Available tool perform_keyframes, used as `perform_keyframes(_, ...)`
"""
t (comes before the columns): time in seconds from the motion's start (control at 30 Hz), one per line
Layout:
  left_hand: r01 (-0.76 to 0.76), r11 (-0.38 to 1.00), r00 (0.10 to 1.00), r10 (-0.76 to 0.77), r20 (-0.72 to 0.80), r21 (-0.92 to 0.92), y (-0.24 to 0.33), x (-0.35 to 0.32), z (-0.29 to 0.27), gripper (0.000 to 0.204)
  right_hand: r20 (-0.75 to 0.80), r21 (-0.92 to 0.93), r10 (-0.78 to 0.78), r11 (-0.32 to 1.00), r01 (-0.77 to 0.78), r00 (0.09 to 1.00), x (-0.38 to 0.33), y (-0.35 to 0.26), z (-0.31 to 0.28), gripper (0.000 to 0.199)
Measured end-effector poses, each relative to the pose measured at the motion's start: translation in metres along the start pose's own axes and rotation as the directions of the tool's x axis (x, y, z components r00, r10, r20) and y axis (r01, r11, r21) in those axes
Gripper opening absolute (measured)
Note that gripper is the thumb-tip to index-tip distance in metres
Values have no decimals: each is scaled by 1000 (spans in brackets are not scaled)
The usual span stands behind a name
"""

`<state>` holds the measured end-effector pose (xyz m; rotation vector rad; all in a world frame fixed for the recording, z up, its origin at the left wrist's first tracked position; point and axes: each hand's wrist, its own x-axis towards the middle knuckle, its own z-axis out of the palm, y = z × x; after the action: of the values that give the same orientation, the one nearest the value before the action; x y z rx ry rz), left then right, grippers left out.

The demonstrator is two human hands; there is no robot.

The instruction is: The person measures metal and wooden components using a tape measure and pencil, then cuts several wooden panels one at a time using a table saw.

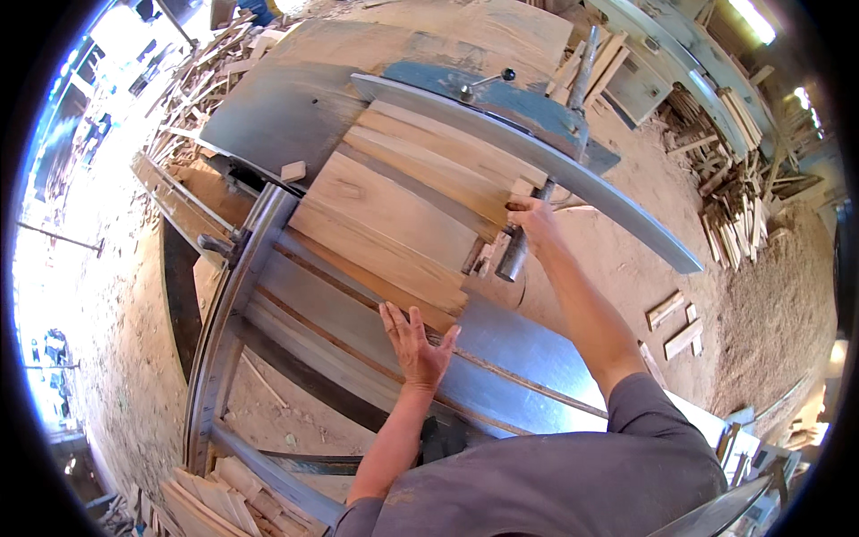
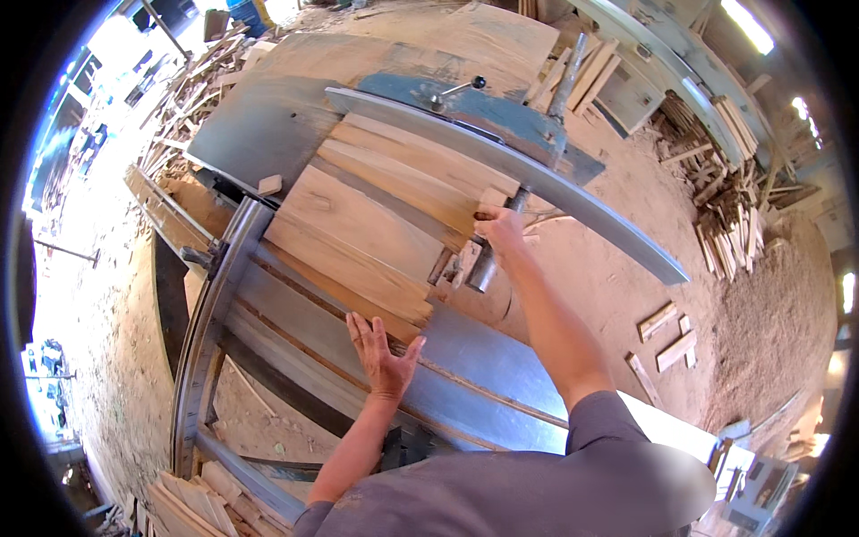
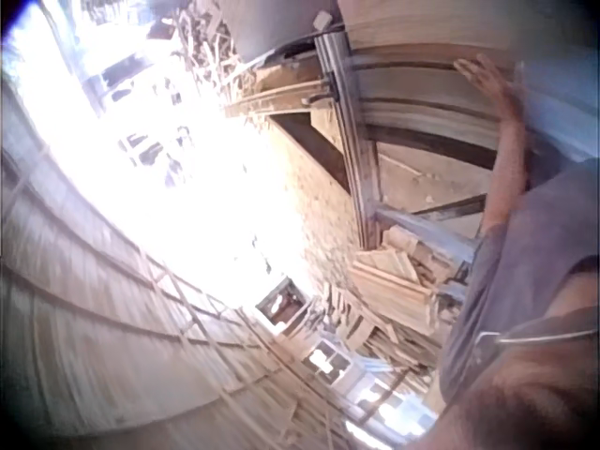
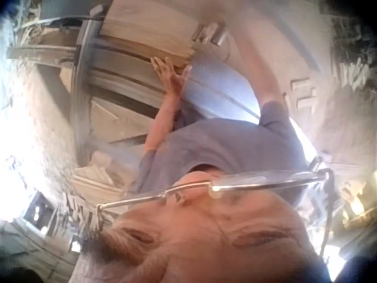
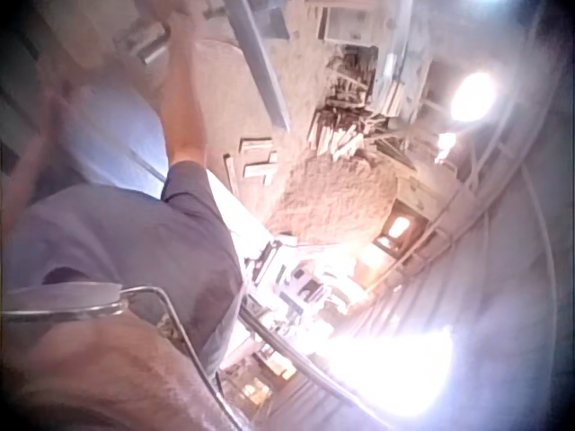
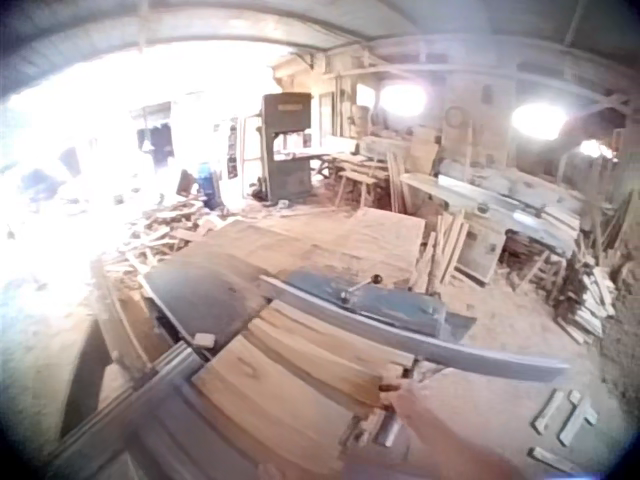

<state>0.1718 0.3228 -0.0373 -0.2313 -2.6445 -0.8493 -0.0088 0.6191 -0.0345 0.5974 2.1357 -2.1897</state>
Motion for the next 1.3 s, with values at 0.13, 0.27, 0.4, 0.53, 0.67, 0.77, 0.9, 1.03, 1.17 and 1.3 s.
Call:
perform_keyframes(0.13, 27, 997, 998, -31, 49, 75, -3, 5, -5, 87, 78, 130, -17, 991, 7, 997, -7, -10, 14, 44)
perform_keyframes(0.27, 6, 997, 999, -9, 37, 82, -8, 12, -3, 85, 81, 98, -47, 994, 39, 996, 13, 8, 8, 44)
perform_keyframes(0.4, 5, 999, 1000, -5, 8, 52, -19, 15, -2, 84, 108, -10, -72, 997, 73, 992, 32, 23, 7, 50)
perform_keyframes(0.53, 31, 999, 999, -32, 11, 43, -28, 20, -9, 82, 138, -11, -60, 998, 62, 989, 24, 9, 24, 48)
perform_keyframes(0.67, 59, 998, 998, -60, 22, 32, -35, 29, -15, 83, 192, -32, -57, 997, 65, 980, 34, -1, 32, 39)
perform_keyframes(0.77, 56, 998, 998, -56, 5, 16, -46, 30, -13, 86, 125, -25, -34, 999, 37, 992, 39, -4, 48, 38)
perform_keyframes(0.9, 49, 999, 999, -49, 9, 11, -55, 41, -15, 88, 95, -60, -50, 997, 56, 994, 57, -1, 51, 45)
perform_keyframes(1.03, 26, 999, 1000, -26, 0, 25, -62, 52, -23, 85, 98, 43, -59, 998, 55, 993, 67, -2, 62, 47)
perform_keyframes(1.17, 22, 999, 1000, -22, 2, 27, -76, 62, -25, 86, 82, 83, -39, 996, 32, 996, 76, -7, 75, 41)
perform_keyframes(1.3, 57, 998, 998, -57, 17, 13, -89, 69, -31, 88, 66, 122, -18, 992, 10, 998, 70, -21, 103, 27)
